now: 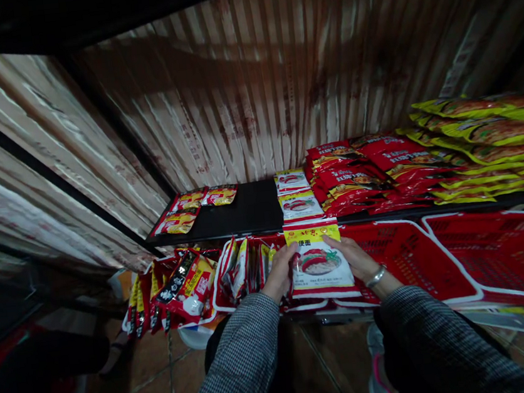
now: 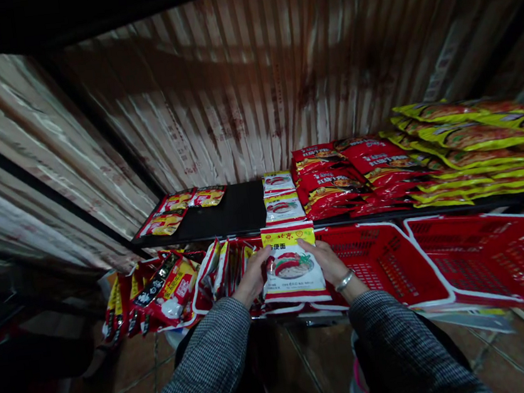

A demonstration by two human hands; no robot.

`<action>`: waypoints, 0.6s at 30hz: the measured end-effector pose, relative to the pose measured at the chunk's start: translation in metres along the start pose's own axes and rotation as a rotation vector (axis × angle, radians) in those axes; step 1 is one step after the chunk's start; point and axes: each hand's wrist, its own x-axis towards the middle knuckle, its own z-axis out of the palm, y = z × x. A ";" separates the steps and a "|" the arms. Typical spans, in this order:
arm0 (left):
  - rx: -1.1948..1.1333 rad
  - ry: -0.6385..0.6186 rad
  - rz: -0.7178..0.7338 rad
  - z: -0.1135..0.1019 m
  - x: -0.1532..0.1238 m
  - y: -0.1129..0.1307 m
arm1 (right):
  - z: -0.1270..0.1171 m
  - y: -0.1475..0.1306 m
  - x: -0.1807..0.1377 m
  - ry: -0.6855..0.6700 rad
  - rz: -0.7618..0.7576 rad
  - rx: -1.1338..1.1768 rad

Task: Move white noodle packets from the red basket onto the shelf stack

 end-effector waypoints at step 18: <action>0.507 -0.295 -0.025 0.002 -0.007 -0.017 | -0.014 -0.023 0.017 -0.131 -0.248 -0.669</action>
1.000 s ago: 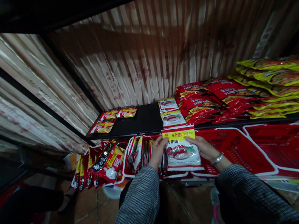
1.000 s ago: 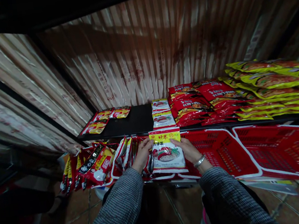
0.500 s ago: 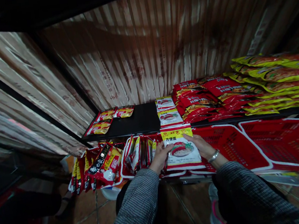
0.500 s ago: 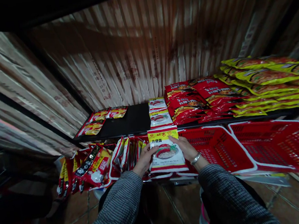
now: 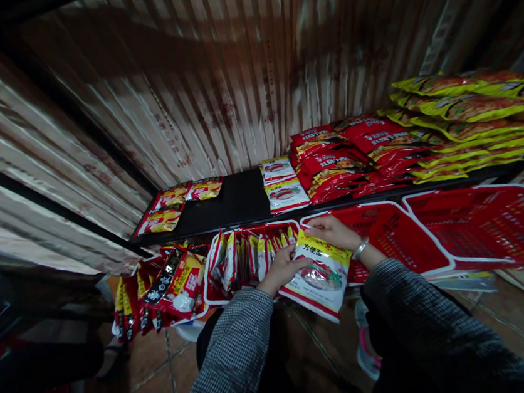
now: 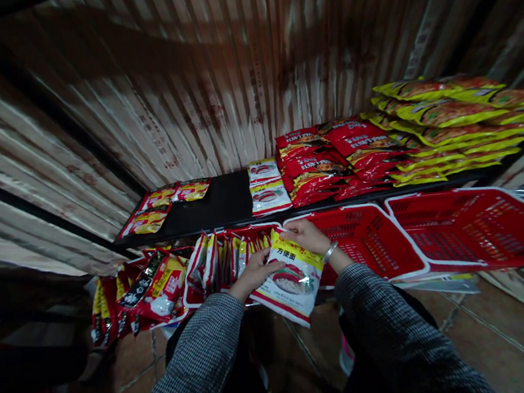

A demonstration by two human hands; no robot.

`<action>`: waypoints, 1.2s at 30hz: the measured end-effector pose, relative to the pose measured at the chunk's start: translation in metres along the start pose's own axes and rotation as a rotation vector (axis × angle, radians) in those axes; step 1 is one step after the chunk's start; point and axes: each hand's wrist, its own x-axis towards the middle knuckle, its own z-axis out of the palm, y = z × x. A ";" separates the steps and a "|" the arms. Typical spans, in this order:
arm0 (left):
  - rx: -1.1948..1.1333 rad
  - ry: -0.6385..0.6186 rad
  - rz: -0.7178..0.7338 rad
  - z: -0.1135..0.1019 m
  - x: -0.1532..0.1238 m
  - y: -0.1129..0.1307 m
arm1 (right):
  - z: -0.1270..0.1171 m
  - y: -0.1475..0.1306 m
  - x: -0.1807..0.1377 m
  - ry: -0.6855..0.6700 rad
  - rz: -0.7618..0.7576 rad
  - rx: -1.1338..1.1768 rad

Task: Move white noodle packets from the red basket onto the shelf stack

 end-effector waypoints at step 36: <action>0.090 0.603 0.320 -0.036 -0.002 0.027 | 0.005 -0.005 -0.010 -0.017 0.231 0.601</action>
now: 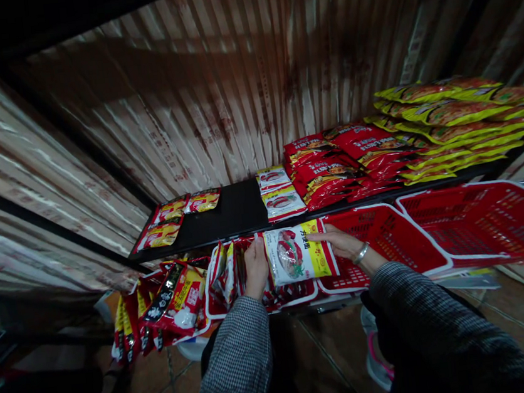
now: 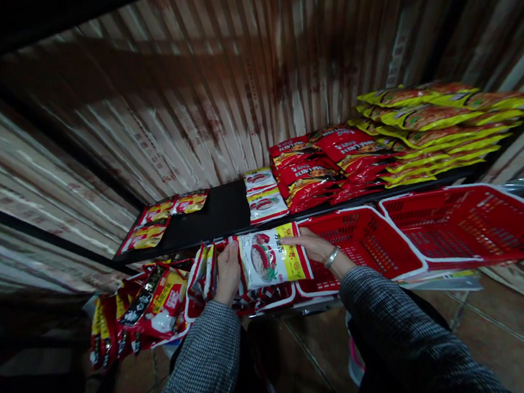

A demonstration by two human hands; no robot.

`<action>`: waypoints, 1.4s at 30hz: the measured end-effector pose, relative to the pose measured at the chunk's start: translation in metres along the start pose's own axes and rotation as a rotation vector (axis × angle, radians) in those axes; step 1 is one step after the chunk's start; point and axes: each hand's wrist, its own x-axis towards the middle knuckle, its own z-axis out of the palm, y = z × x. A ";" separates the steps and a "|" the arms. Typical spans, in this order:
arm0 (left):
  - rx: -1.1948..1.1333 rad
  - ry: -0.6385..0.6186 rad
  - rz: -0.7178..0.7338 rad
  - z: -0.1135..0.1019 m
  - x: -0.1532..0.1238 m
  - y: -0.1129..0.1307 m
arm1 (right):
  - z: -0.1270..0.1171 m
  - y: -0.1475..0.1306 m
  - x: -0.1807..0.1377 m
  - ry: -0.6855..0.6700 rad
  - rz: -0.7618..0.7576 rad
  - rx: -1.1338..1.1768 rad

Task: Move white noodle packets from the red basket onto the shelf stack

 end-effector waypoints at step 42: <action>-0.184 -0.014 -0.178 0.002 0.000 -0.009 | -0.005 -0.001 0.008 0.129 -0.152 0.033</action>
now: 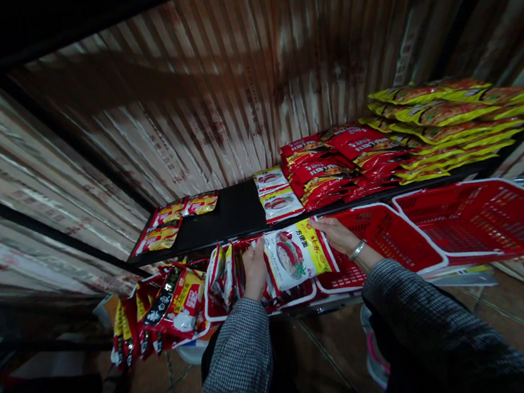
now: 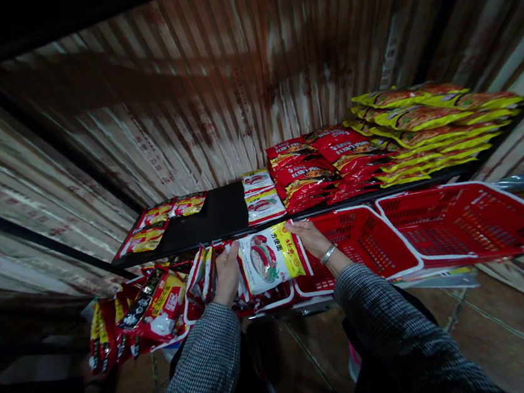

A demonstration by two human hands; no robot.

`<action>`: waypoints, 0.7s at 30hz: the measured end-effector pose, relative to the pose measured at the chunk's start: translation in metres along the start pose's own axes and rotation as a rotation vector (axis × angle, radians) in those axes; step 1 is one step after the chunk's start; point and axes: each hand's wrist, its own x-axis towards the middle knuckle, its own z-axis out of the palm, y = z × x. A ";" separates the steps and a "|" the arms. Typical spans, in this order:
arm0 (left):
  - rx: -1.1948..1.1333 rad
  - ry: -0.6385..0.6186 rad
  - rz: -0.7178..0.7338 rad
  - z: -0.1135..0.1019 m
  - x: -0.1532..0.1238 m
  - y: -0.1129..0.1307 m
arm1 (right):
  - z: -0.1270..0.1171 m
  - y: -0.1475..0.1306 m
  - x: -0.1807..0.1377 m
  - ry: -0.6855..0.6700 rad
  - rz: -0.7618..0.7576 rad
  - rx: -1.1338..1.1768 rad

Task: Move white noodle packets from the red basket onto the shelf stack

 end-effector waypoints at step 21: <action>-0.375 0.093 -0.103 -0.001 0.005 0.010 | -0.011 -0.001 -0.002 -0.149 0.130 -0.099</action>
